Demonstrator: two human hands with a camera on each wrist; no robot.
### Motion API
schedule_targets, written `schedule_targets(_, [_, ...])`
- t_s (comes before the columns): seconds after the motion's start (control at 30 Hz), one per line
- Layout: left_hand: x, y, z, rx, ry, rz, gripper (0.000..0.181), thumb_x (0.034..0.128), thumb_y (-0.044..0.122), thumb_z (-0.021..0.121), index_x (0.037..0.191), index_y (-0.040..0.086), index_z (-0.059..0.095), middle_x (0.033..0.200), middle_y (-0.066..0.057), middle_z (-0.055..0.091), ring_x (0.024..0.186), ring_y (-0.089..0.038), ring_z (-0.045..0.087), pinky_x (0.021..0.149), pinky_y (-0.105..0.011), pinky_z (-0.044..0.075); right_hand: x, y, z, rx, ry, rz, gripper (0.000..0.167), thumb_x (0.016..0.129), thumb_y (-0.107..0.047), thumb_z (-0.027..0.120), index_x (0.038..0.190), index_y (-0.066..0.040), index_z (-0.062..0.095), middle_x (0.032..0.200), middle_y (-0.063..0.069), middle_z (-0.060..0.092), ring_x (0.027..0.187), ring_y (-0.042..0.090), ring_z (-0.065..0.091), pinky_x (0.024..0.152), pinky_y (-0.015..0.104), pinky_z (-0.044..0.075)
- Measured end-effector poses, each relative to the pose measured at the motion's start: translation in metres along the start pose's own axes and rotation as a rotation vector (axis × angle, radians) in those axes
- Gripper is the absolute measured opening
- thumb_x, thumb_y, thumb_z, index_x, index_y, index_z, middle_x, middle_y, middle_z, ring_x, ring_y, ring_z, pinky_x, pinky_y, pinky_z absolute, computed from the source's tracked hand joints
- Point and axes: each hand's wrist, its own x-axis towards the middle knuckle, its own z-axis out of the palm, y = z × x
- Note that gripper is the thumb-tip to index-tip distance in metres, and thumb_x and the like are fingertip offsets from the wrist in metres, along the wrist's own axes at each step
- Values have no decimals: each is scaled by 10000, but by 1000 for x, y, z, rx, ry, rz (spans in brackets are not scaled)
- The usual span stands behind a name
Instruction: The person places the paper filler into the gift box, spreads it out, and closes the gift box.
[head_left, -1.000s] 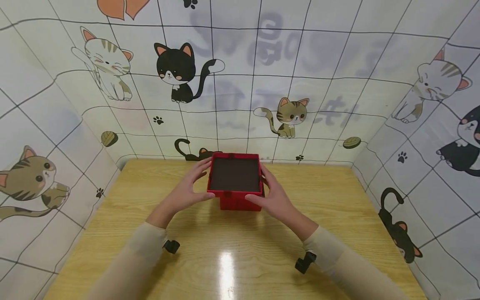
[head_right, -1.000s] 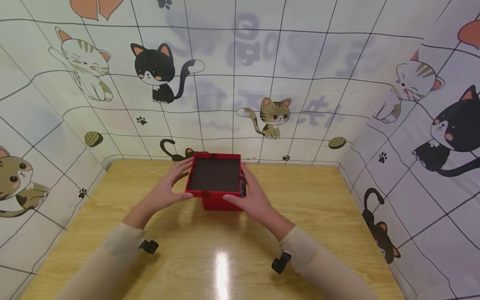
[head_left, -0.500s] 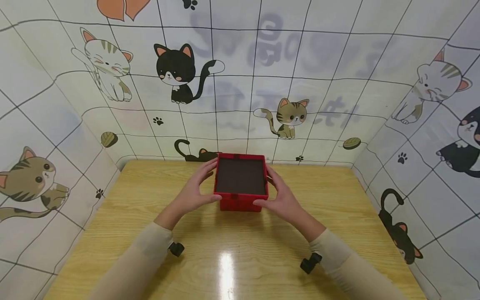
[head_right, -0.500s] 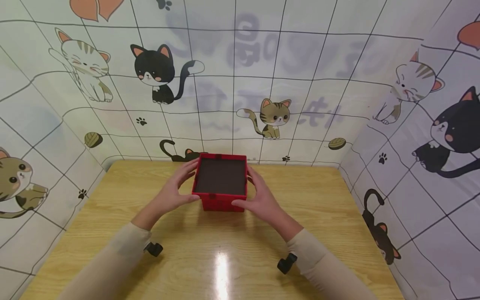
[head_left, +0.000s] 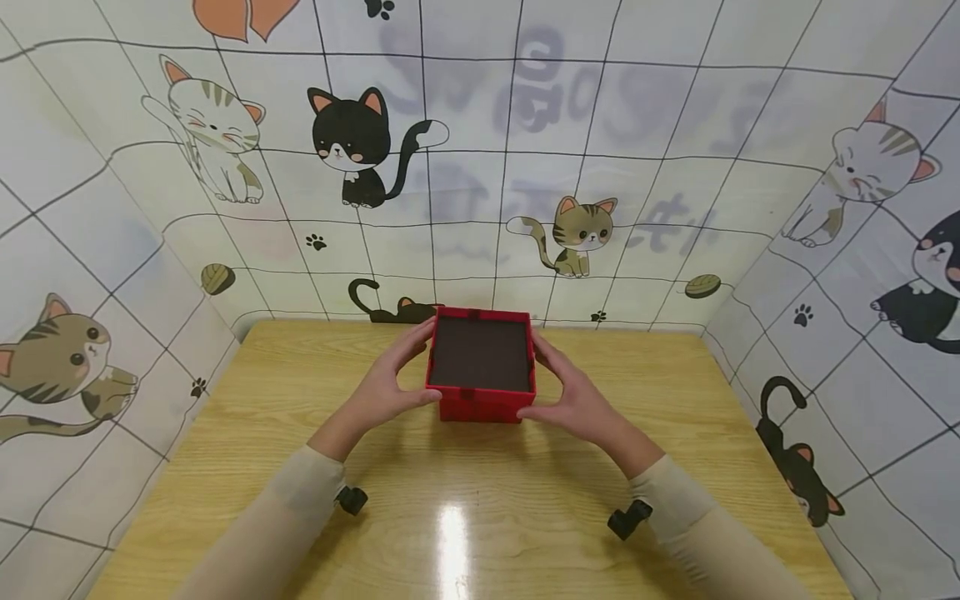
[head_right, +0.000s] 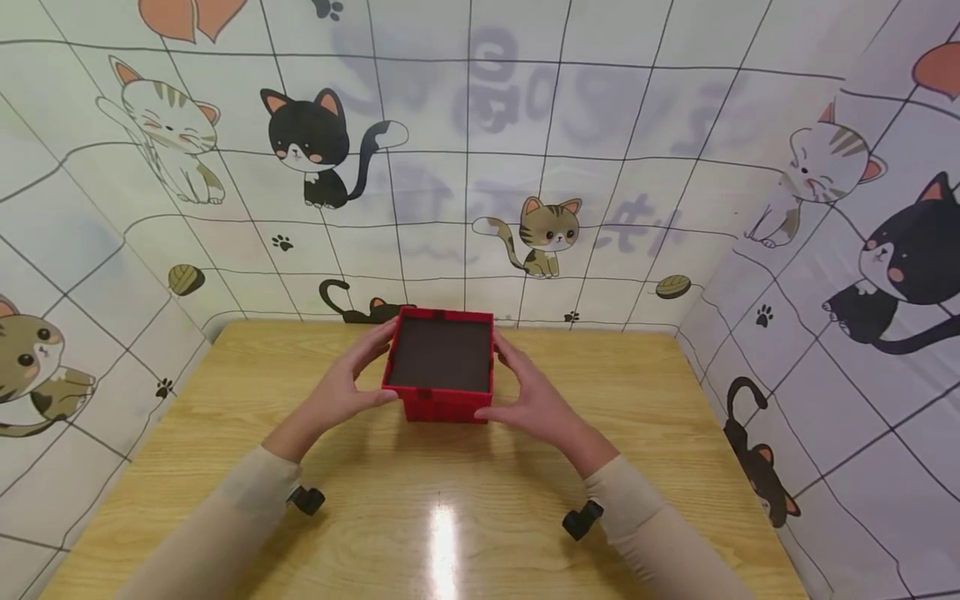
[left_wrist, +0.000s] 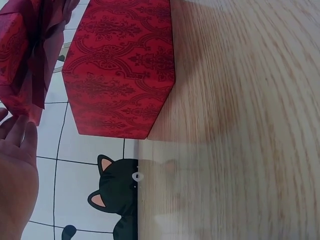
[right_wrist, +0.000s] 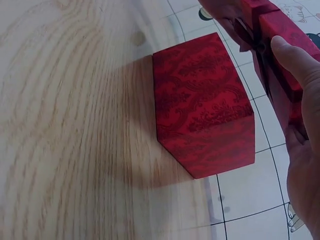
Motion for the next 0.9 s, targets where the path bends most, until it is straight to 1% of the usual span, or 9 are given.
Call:
schedule_targets(0.07, [-1,-9,0,9,-2,-10,1065,866,56,935,1740,62,326,1788,-136,324,1633,-345,336,1297,-590,318,0,1,-3,0,-17,-4,1236,839,-180,1007,1790,-244,220,1814,-31,280,1622,291,370,1258,608,380])
schedule_targets(0.2, [-3,-16,-2,20,-23,-28,1093,856,86,956,1753,139,333,1797,-58,327,1638,-287,337,1298,-544,338,-2,3,-8,12,-47,4,1191,869,-205,987,1788,-250,231,1813,-39,280,1617,300,379,1244,598,402])
schedule_targets(0.37, [-3,-19,-3,54,-66,-48,1204,793,99,1017,1766,182,311,1816,2,288,1655,-227,302,1296,-488,350,-4,4,-11,20,-49,-13,1147,882,-173,971,1780,-209,259,1799,24,324,1603,347,400,1238,634,391])
schedule_targets(0.5, [-2,-19,-4,76,-82,-47,1237,777,77,1028,1770,179,298,1821,23,276,1660,-194,288,1292,-456,359,-5,4,-13,21,-43,-24,1129,879,-160,972,1773,-200,284,1795,42,332,1600,356,401,1227,645,402])
schedule_targets(0.6, [-2,-18,-5,85,-83,-37,1239,770,64,1028,1769,172,302,1816,19,290,1654,-200,305,1287,-468,370,-5,3,-14,28,-45,-27,1122,878,-129,967,1771,-192,291,1792,39,337,1603,349,397,1234,624,402])
schedule_targets(0.67, [-2,-17,-5,89,-81,-34,1234,769,57,1026,1766,171,308,1813,14,300,1651,-208,315,1284,-475,374,-5,2,-14,20,-42,-45,1105,888,-102,953,1770,-171,291,1788,48,346,1609,344,389,1259,533,403])
schedule_targets(0.73, [-2,-18,-5,88,-79,-28,1230,765,49,1027,1763,169,318,1804,4,320,1647,-225,328,1283,-495,376,-5,4,-14,0,-28,-54,1066,905,-59,927,1766,-167,306,1779,42,367,1602,326,402,1258,475,412])
schedule_targets(0.83, [-2,-17,-4,92,-81,-32,1224,759,49,1032,1758,173,335,1795,-3,342,1631,-254,362,1278,-511,384,-5,6,-13,-30,15,-87,980,927,-16,887,1745,-142,362,1748,61,424,1573,323,443,1249,470,426])
schedule_targets(0.9, [-3,-17,-3,99,-88,-39,1235,743,60,1047,1754,179,348,1791,4,350,1615,-259,393,1271,-506,393,-6,9,-13,-39,47,-102,941,920,19,876,1724,-124,409,1723,77,463,1541,336,484,1226,534,444])
